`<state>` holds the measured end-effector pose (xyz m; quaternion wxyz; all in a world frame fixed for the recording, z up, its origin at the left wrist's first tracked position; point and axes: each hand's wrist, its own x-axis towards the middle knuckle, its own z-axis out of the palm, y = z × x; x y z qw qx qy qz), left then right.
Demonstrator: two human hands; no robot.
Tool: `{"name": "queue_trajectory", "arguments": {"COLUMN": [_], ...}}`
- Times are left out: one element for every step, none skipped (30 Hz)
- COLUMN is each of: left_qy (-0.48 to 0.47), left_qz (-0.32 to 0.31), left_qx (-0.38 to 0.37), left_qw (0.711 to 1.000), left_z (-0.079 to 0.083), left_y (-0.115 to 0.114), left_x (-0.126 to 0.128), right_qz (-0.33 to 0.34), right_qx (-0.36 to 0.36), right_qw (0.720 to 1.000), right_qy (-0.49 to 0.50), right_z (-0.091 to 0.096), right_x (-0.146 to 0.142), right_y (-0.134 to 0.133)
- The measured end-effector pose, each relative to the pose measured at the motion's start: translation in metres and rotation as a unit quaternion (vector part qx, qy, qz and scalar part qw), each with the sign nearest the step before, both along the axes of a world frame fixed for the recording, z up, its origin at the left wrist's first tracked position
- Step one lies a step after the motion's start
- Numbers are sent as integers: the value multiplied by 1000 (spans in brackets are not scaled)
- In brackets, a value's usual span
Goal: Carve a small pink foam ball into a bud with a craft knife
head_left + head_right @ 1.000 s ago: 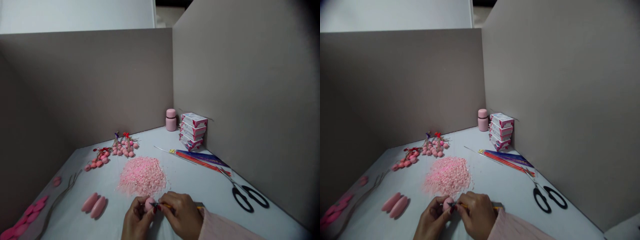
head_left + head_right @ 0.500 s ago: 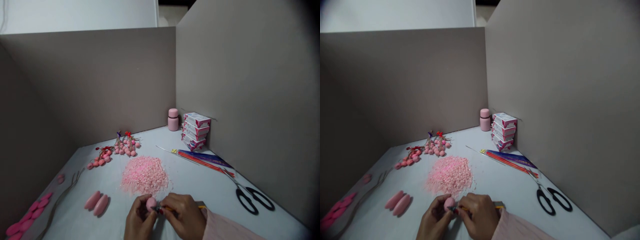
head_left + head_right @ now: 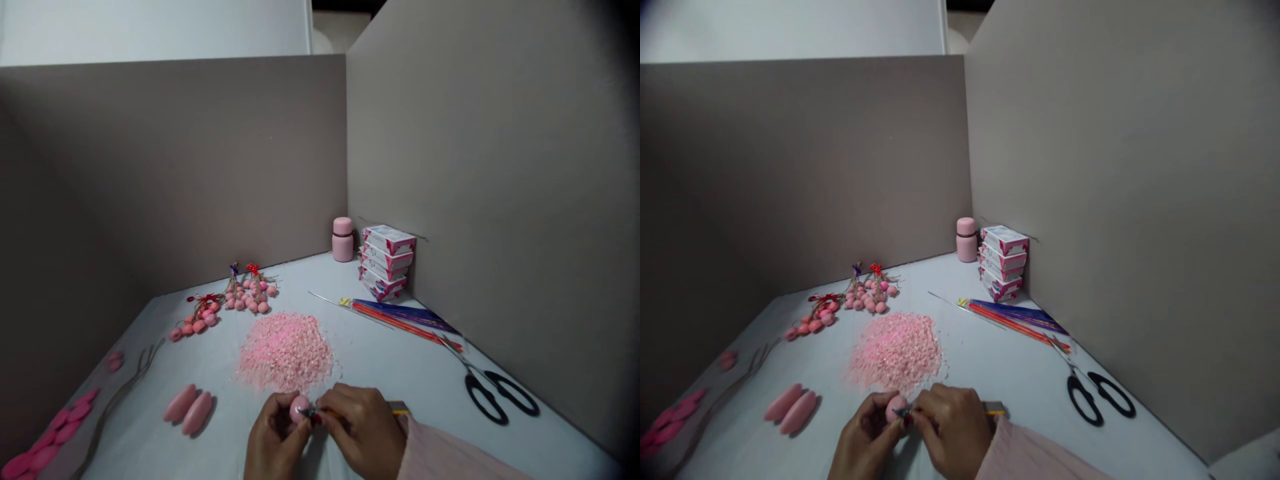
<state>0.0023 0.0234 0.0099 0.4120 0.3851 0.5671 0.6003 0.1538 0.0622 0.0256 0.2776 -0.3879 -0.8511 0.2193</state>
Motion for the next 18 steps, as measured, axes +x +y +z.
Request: {"name": "queue_trajectory", "arguments": {"left_qy": [-6, -12, -17, -20, -21, -21, -23, -26, -32, -39, -46, -52, -55, -55, -52, -49, -46, -44], "left_qz": [0, -1, -2, -2, 1, 6, 9, 11, 12, 11, 10, 10, 11, 14, 15, 16, 18, 19], "left_qx": [0, -1, -2, -3, -2, -1, 1, 5, 8, 9, 9, 9, 9, 9, 10, 11, 11, 8], "left_qw": [1000, 1000, 1000, 1000, 1000, 1000, 1000, 1000, 999, 999, 999, 999, 998, 998, 998, 999, 999, 999], "left_z": [0, -1, -1, -1, -1, 0, 0, 1, 1, 1, 0, -1, -2, -3, -4, -4, -4, -4], "left_y": [-1, -2, -2, -3, -3, -3, -3, -2, -2, -2, -1, -1, -1, -1, -1, -1, -1, -1], "left_x": [0, 0, 1, 1, 0, 0, 0, 0, -1, -1, -1, -1, 0, 0, 0, 1, 1, 2], "right_qz": [-14, -33, -54, -71, -82, -83, -79, -70, -58, -42, -25, -8, 5, 17, 26, 31, 34, 35], "right_qx": [-5, -11, -17, -23, -25, -26, -24, -22, -20, -18, -16, -14, -12, -9, -6, -4, -3, -2], "right_qw": [1000, 999, 998, 997, 996, 996, 996, 997, 998, 999, 999, 999, 999, 999, 999, 998, 998, 998], "right_qy": [0, 0, 2, 5, 9, 12, 15, 18, 22, 26, 31, 37, 41, 44, 46, 47, 46, 45], "right_z": [-1, -2, -2, -3, -3, -3, -3, -2, -2, -1, -1, -1, -1, -1, -1, -1, -2, -2], "right_x": [1, 2, 4, 5, 6, 7, 7, 7, 6, 5, 4, 3, 2, 1, 1, 1, 0, 0], "right_y": [2, 5, 8, 11, 13, 14, 13, 12, 9, 6, 3, 0, -2, -3, -4, -4, -3, -2]}}
